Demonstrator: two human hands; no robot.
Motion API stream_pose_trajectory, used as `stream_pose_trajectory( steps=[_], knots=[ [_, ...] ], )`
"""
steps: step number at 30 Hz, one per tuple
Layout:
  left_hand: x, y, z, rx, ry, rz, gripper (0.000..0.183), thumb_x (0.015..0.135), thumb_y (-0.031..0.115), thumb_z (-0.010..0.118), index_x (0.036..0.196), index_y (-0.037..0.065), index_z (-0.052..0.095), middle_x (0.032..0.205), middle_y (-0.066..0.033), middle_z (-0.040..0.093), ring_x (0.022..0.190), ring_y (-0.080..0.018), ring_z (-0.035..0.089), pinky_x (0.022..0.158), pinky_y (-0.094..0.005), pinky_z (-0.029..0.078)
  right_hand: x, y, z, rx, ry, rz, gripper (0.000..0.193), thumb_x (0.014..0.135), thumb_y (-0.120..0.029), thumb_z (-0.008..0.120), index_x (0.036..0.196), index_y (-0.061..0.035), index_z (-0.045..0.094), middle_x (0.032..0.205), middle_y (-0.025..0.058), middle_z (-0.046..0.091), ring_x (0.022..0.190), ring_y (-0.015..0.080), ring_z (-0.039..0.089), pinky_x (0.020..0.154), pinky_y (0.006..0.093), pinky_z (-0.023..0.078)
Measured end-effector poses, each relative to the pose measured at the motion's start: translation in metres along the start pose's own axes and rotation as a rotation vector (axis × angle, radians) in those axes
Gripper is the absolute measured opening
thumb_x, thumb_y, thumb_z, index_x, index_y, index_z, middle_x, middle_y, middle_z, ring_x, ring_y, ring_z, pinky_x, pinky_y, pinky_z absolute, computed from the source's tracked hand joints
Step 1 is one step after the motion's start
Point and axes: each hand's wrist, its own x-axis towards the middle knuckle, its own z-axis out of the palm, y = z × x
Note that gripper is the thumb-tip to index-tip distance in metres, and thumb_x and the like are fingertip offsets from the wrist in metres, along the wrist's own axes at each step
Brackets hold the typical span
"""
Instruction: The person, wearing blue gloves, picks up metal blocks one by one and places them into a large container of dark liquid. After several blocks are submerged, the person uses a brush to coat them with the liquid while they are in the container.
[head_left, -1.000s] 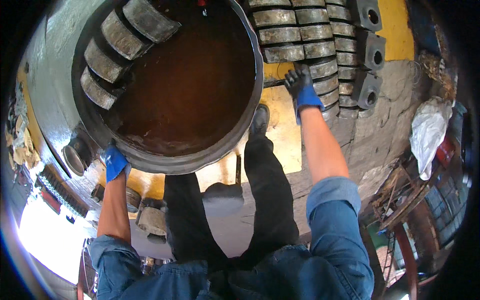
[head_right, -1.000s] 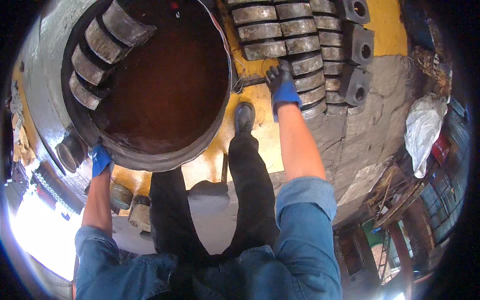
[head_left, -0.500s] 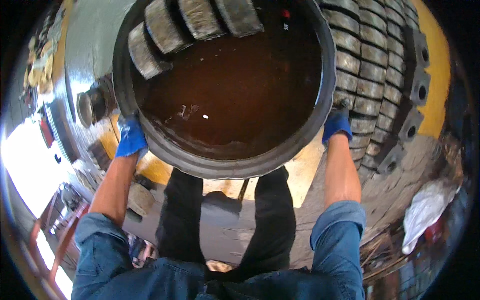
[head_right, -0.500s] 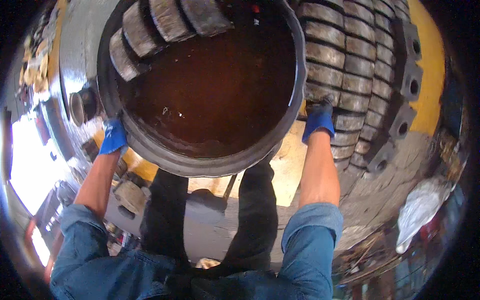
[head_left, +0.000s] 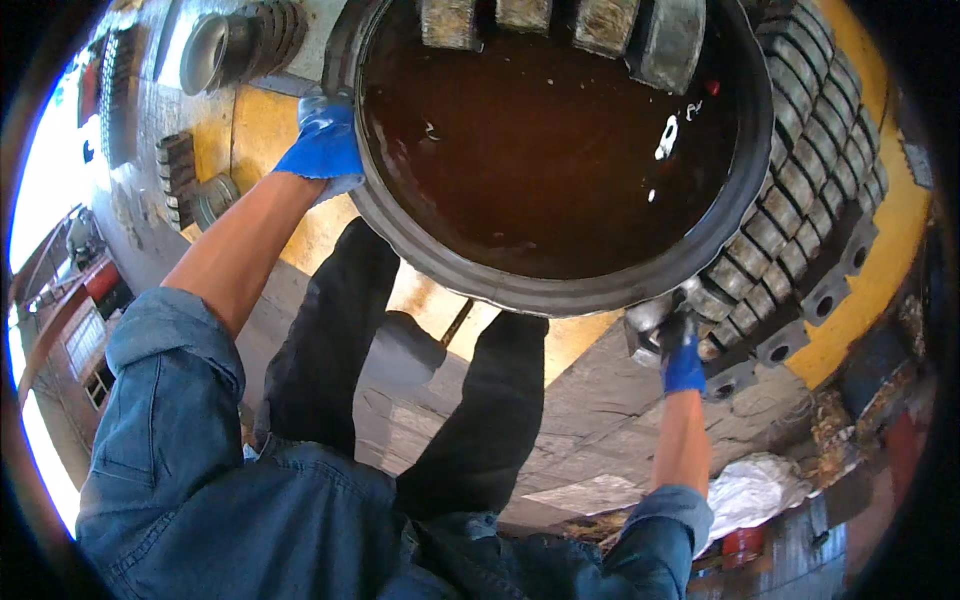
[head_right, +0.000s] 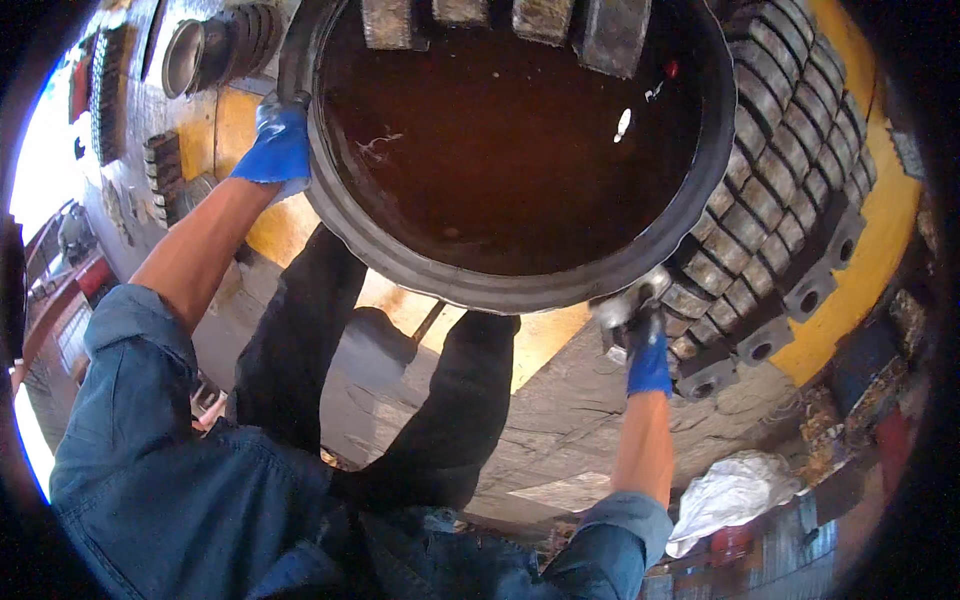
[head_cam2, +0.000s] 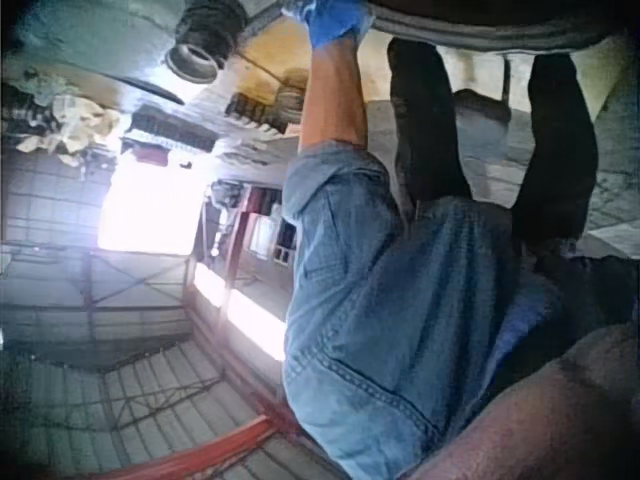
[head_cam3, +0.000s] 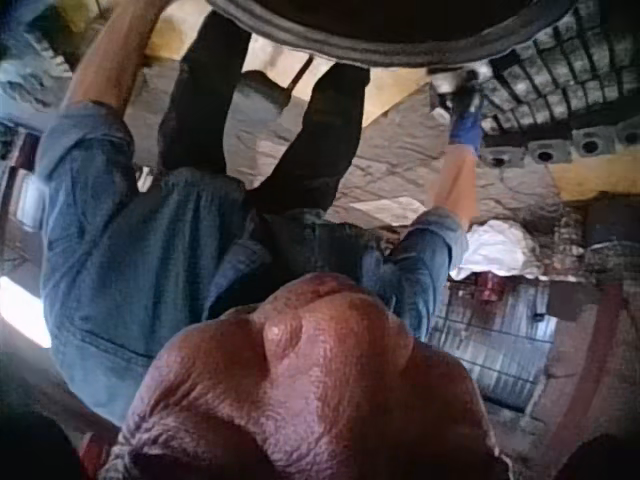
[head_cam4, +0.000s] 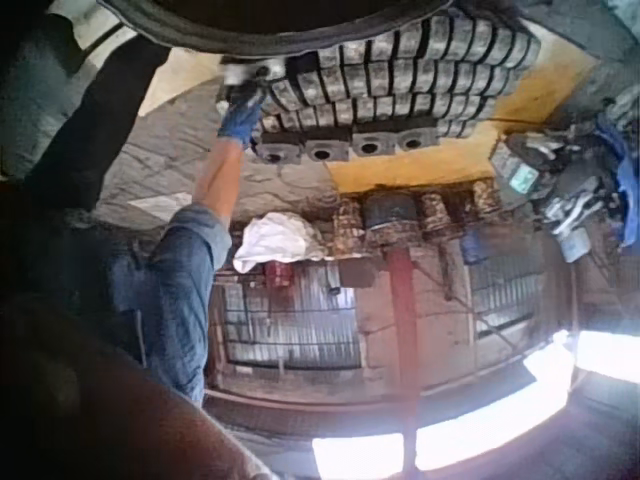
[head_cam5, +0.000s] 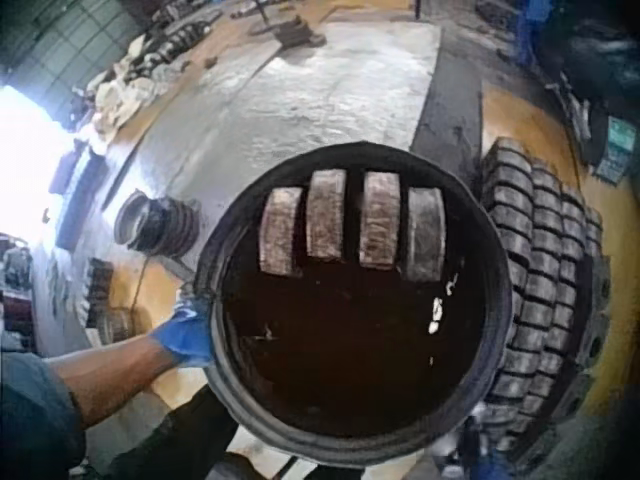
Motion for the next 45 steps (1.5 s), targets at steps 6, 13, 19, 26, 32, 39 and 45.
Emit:
stream_pose_trajectory(
  steps=[6, 13, 19, 26, 32, 39, 45],
  knots=[
    [0.009, 0.007, 0.008, 0.964, -0.328, 0.077, 0.024, 0.096, 0.026, 0.056, 0.111, 0.018, 0.072, 0.101, -0.0046, 0.073, 0.085, -0.0229, 0.068, 0.07, -0.0352, 0.052, -0.127, 0.007, -0.019, -0.506, 0.067, -0.04, 0.04, 0.104, -0.037, 0.049, 0.132, -0.0102, 0.057, 0.123, 0.0073, 0.059, 0.109, 0.0223, 0.054, 0.093, 0.039, 0.046],
    [0.021, -0.031, 0.056, 0.013, 0.039, -0.221, 0.024, 0.095, 0.026, 0.055, 0.104, 0.015, 0.075, 0.1, -0.009, 0.075, 0.089, -0.0295, 0.072, 0.072, -0.0411, 0.056, -0.327, -0.028, 0.091, -0.93, 0.002, 0.014, 0.034, 0.102, -0.039, 0.052, 0.121, -0.0109, 0.06, 0.11, 0.0033, 0.058, 0.097, 0.0182, 0.052, 0.085, 0.036, 0.046],
    [0.013, -0.007, 0.058, -0.385, 0.193, -0.434, 0.025, 0.087, 0.017, 0.064, 0.11, 0.007, 0.069, 0.098, -0.0201, 0.073, 0.089, -0.0399, 0.07, 0.076, -0.0458, 0.056, -0.401, -0.07, 0.23, -1.178, -0.124, -0.08, 0.031, 0.101, -0.04, 0.055, 0.111, -0.0115, 0.062, 0.098, -0.0002, 0.057, 0.086, 0.0146, 0.051, 0.077, 0.0333, 0.045],
    [0.007, 0.033, 0.013, -0.189, 0.113, -0.359, 0.041, 0.083, 0.013, 0.065, 0.124, 0.009, 0.064, 0.103, -0.0231, 0.071, 0.093, -0.0414, 0.069, 0.082, -0.0482, 0.056, -0.369, -0.097, 0.399, -1.387, -0.317, -0.339, 0.03, 0.099, -0.041, 0.058, 0.1, -0.0122, 0.065, 0.085, -0.0041, 0.056, 0.074, 0.0104, 0.049, 0.069, 0.0302, 0.044],
    [0.004, 0.056, -0.017, -0.376, 0.134, -0.495, 0.046, 0.082, 0.009, 0.062, 0.128, 0.01, 0.064, 0.116, -0.0225, 0.069, 0.108, -0.04, 0.066, 0.093, -0.0458, 0.053, -0.268, -0.091, 0.501, -1.087, -0.446, -0.392, 0.037, 0.094, -0.046, 0.067, 0.095, -0.0089, 0.071, 0.08, -0.0029, 0.062, 0.072, 0.0065, 0.054, 0.063, 0.0255, 0.043],
    [0.003, 0.064, -0.037, -0.573, 0.158, -0.484, 0.053, 0.08, 0.005, 0.064, 0.133, 0.01, 0.061, 0.124, -0.0204, 0.067, 0.116, -0.0394, 0.063, 0.098, -0.0439, 0.05, -0.145, -0.069, 0.586, -0.837, -0.447, -0.408, 0.048, 0.096, -0.049, 0.062, 0.111, -0.0045, 0.07, 0.093, 0.0078, 0.07, 0.083, 0.0189, 0.064, 0.074, 0.0328, 0.05],
    [0.002, 0.063, -0.037, -0.54, 0.173, -0.47, 0.056, 0.079, 0.001, 0.062, 0.133, 0.01, 0.06, 0.124, -0.0215, 0.066, 0.116, -0.0408, 0.062, 0.099, -0.0445, 0.05, -0.101, -0.063, 0.627, -0.864, -0.35, -0.481, 0.049, 0.097, -0.049, 0.059, 0.112, -0.0036, 0.07, 0.097, 0.0118, 0.071, 0.087, 0.0244, 0.066, 0.078, 0.0358, 0.05]
  ],
)
